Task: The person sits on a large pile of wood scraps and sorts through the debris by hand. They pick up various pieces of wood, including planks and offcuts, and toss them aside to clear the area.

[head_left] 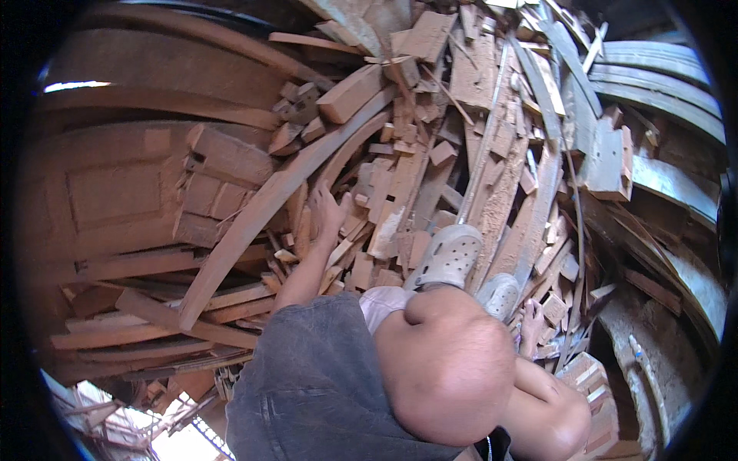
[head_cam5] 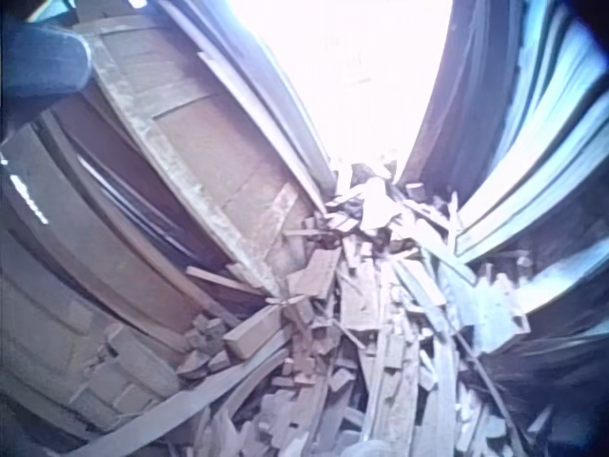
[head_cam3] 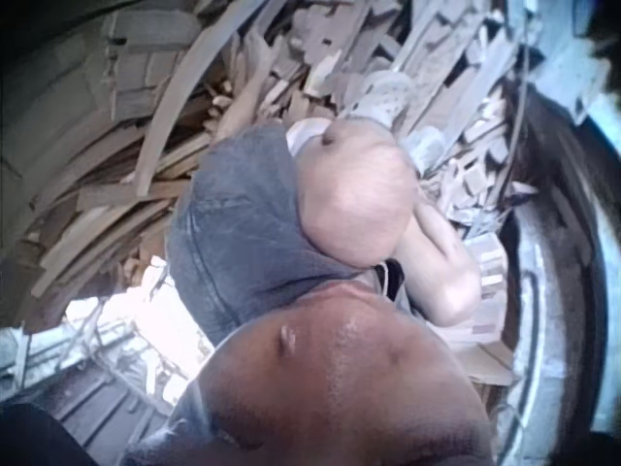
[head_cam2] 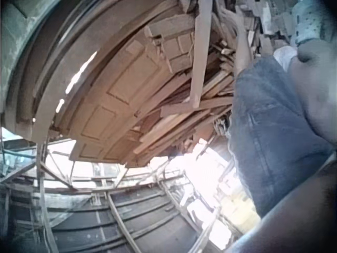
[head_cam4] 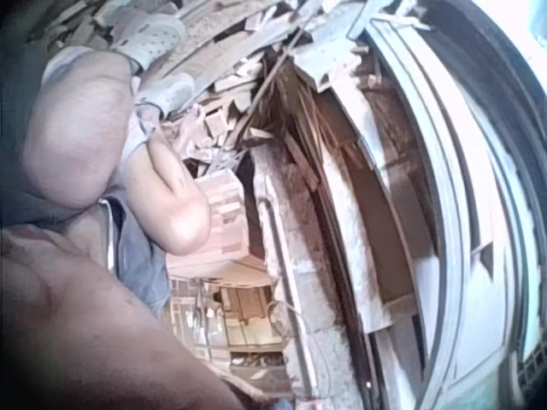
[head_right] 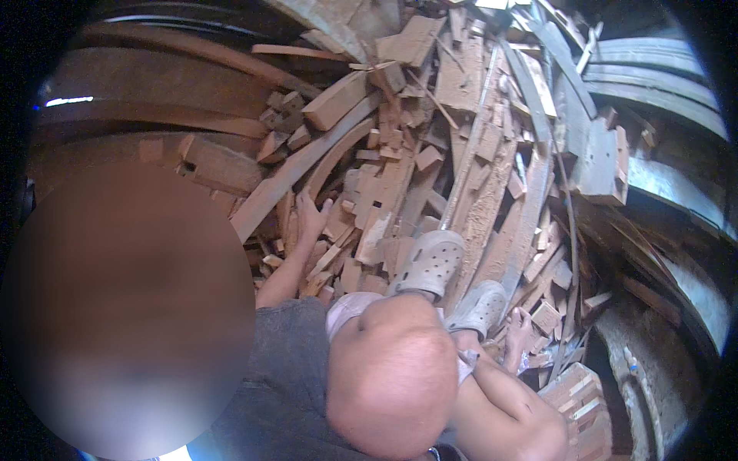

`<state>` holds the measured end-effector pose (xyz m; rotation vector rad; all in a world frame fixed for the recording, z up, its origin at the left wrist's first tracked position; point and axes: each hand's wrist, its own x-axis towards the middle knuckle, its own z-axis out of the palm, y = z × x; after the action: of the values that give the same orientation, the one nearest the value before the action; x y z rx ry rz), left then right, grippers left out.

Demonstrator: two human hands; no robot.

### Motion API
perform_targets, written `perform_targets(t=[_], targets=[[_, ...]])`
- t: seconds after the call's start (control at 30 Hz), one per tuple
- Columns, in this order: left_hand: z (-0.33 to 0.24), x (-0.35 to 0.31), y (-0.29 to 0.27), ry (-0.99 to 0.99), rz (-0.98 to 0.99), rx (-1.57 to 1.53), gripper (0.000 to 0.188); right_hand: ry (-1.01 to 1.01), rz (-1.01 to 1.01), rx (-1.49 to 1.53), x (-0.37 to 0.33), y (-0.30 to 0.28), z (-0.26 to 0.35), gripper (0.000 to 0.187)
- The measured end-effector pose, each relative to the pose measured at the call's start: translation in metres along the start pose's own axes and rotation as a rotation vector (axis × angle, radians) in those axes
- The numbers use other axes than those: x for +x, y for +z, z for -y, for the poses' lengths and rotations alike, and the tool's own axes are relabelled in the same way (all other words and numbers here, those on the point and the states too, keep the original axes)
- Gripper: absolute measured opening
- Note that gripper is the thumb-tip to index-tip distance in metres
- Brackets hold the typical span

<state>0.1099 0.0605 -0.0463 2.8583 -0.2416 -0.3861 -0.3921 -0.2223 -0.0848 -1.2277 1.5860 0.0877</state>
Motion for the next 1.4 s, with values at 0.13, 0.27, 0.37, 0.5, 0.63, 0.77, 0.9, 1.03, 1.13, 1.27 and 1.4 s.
perform_targets(t=[0.13, 0.27, 0.37, 0.5, 0.63, 0.77, 0.9, 1.03, 1.13, 1.27, 1.4], targets=[[0.062, 0.025, -0.067, 0.108, -0.324, 0.107, 0.058, -0.002, 0.042, -0.099, 0.004, 0.001, -0.009, 0.043], [0.064, 0.02, -0.097, 0.047, -0.336, -0.029, 0.04, -0.001, 0.015, -0.158, -0.006, 0.004, -0.013, 0.041], [0.045, -0.024, -0.068, -0.044, -0.078, -0.145, 0.031, -0.005, 0.023, -0.189, -0.008, 0.015, -0.025, 0.039], [0.012, -0.05, 0.041, 0.18, 0.409, -0.333, 0.027, -0.033, -0.054, -0.248, -0.01, 0.012, -0.042, 0.038], [-0.071, -0.053, 0.103, 0.358, 0.885, -0.334, 0.033, 0.015, -0.195, -0.318, -0.018, 0.001, -0.023, 0.039], [-0.081, -0.026, 0.153, 0.321, 0.919, -0.402, 0.037, -0.167, -0.323, -0.415, -0.017, -0.002, -0.019, 0.039], [-0.099, -0.022, 0.118, 0.183, 0.89, -0.362, 0.035, -0.338, -0.376, -0.468, -0.002, 0.0, -0.031, 0.04], [-0.095, 0.001, 0.085, 0.225, 0.832, -0.226, 0.043, -0.058, -0.117, -0.076, 0.053, 0.011, -0.012, 0.06], [-0.102, -0.01, 0.063, 0.12, 0.788, -0.315, 0.038, 0.085, -0.079, -0.189, 0.087, 0.032, 0.002, 0.073], [-0.043, 0.004, 0.072, 0.026, 0.765, -0.433, 0.038, 0.117, -0.251, -0.29, 0.092, 0.067, 0.012, 0.07], [-0.04, -0.039, 0.09, 0.028, 0.788, -0.298, 0.036, 0.154, -0.549, -0.165, 0.079, 0.038, 0.002, 0.068]])
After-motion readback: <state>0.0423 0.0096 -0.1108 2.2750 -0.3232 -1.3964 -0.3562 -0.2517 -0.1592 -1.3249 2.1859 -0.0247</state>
